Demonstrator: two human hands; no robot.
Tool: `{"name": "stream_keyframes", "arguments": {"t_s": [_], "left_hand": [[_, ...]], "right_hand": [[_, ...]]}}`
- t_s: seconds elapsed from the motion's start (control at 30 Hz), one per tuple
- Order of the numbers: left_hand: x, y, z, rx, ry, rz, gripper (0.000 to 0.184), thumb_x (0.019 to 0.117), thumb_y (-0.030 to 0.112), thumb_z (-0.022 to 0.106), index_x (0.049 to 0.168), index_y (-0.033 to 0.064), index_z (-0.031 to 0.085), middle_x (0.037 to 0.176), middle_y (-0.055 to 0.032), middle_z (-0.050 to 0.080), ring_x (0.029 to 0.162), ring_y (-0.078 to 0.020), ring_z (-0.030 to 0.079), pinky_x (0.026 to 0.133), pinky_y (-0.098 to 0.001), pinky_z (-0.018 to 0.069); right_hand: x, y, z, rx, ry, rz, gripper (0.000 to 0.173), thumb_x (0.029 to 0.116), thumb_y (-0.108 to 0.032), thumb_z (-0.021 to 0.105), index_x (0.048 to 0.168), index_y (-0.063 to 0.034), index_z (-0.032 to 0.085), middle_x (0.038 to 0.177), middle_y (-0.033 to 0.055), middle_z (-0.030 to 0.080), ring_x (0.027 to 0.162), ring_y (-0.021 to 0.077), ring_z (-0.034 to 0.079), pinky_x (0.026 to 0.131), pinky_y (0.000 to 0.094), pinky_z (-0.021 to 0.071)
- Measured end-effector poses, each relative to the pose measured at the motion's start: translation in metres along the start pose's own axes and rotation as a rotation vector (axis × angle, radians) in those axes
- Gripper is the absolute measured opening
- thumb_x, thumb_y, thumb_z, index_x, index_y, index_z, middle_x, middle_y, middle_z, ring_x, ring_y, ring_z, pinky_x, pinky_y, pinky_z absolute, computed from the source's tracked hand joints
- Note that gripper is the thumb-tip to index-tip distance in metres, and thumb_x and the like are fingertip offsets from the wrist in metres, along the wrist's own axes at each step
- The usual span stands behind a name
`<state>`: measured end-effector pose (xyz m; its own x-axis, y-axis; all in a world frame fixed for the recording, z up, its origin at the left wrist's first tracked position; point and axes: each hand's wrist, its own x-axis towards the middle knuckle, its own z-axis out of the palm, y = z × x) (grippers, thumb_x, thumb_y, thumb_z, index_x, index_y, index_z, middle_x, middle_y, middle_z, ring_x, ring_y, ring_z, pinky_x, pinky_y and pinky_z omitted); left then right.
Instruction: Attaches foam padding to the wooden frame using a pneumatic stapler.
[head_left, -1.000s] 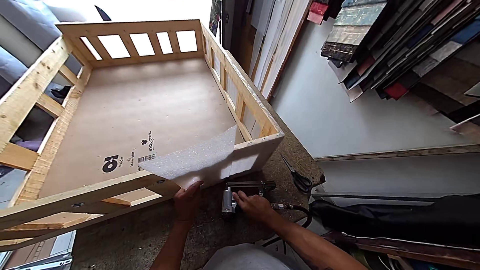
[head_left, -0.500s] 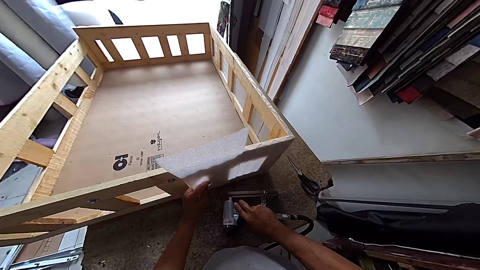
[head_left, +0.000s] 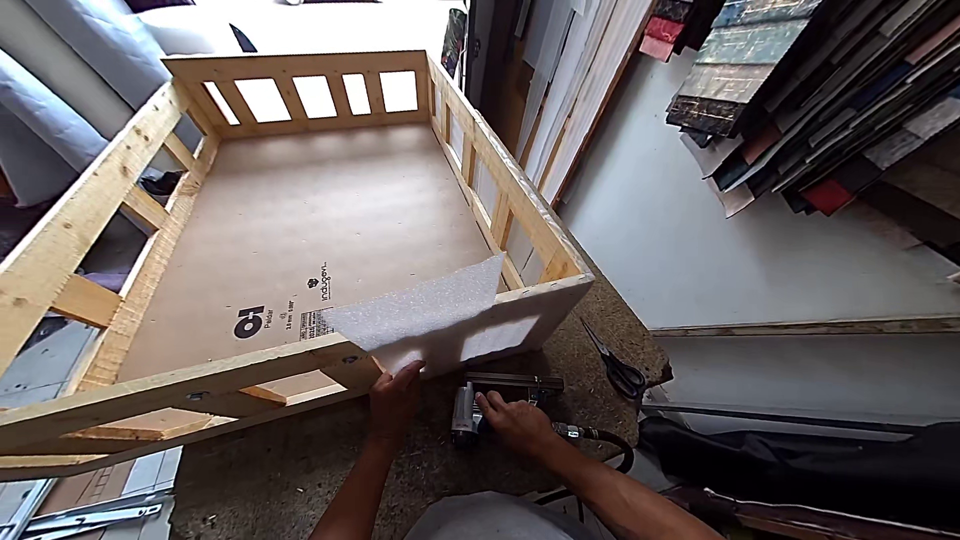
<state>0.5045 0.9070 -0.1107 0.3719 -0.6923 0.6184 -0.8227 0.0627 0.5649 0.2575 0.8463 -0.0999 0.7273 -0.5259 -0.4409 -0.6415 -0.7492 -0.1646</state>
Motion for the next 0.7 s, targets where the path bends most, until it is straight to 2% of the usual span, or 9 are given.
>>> {"name": "stream_keyframes", "arguments": {"t_s": [0.07,0.2,0.33,0.43,0.5,0.63,0.7], "left_hand": [[0.002,-0.001,-0.005,0.02,-0.034,0.017,0.017,0.0936,0.014,0.066,0.099,0.0121,0.082,0.091,-0.0084,0.079,0.077,-0.0245,0.075,0.072,-0.0431,0.0617],[0.015,0.006,-0.035,0.073,-0.045,0.047,0.016,0.094,0.016,0.068,0.1,0.0107,0.081,0.097,-0.0138,0.076,0.088,-0.0271,0.074,0.077,-0.0426,0.0621],[0.034,0.015,-0.061,0.091,0.015,0.133,0.016,0.0916,0.013,0.067,0.095,0.0107,0.082,0.082,-0.0101,0.071,0.072,-0.02,0.069,0.065,-0.0343,0.0585],[0.044,0.022,-0.076,0.096,0.014,0.156,0.017,0.0924,0.011,0.065,0.094,0.0121,0.081,0.088,-0.0071,0.074,0.08,-0.017,0.072,0.071,-0.0334,0.061],[0.049,0.024,-0.081,0.085,0.016,0.174,0.017,0.0908,0.01,0.064,0.092,0.013,0.081,0.086,-0.0051,0.074,0.08,-0.0155,0.072,0.071,-0.0331,0.0607],[0.058,0.031,-0.084,0.033,-0.019,0.225,0.016,0.0905,0.008,0.065,0.09,0.0135,0.08,0.091,-0.0028,0.076,0.082,-0.0127,0.073,0.07,-0.0319,0.0618],[0.062,0.037,-0.084,0.037,-0.025,0.229,0.014,0.0902,0.009,0.067,0.088,0.0138,0.08,0.089,-0.0023,0.075,0.078,-0.013,0.073,0.065,-0.0325,0.0609]], "right_hand": [[-0.001,-0.001,0.0,0.002,0.018,-0.034,0.062,0.0992,-0.013,0.054,0.158,-0.0098,0.034,0.138,0.0216,0.055,0.082,0.0377,0.071,0.071,0.052,0.0598],[0.008,-0.017,-0.005,-0.006,-0.021,-0.066,0.067,0.0992,-0.015,0.055,0.161,-0.0104,0.03,0.152,0.0197,0.046,0.084,0.0376,0.071,0.072,0.0522,0.0594],[0.01,-0.031,-0.008,-0.013,-0.082,-0.03,0.068,0.099,-0.012,0.054,0.161,-0.0097,0.027,0.147,0.0221,0.048,0.088,0.0396,0.071,0.074,0.0535,0.0593],[0.013,-0.051,-0.012,-0.014,-0.094,-0.075,0.072,0.0976,-0.014,0.059,0.162,-0.0111,0.027,0.153,0.0209,0.044,0.088,0.0402,0.071,0.075,0.0546,0.0594],[0.023,-0.066,-0.015,-0.022,-0.118,-0.086,0.073,0.0981,-0.015,0.058,0.163,-0.0111,0.025,0.159,0.0188,0.039,0.092,0.0407,0.071,0.077,0.0551,0.0593],[0.028,-0.083,-0.014,-0.028,-0.091,-0.08,0.064,0.1005,-0.011,0.05,0.161,-0.0088,0.029,0.147,0.0218,0.048,0.088,0.0405,0.071,0.073,0.0548,0.0597],[0.024,-0.088,-0.011,-0.034,-0.073,-0.101,0.062,0.1014,-0.011,0.048,0.161,-0.0092,0.03,0.154,0.0192,0.045,0.085,0.0382,0.071,0.072,0.053,0.06]]}}
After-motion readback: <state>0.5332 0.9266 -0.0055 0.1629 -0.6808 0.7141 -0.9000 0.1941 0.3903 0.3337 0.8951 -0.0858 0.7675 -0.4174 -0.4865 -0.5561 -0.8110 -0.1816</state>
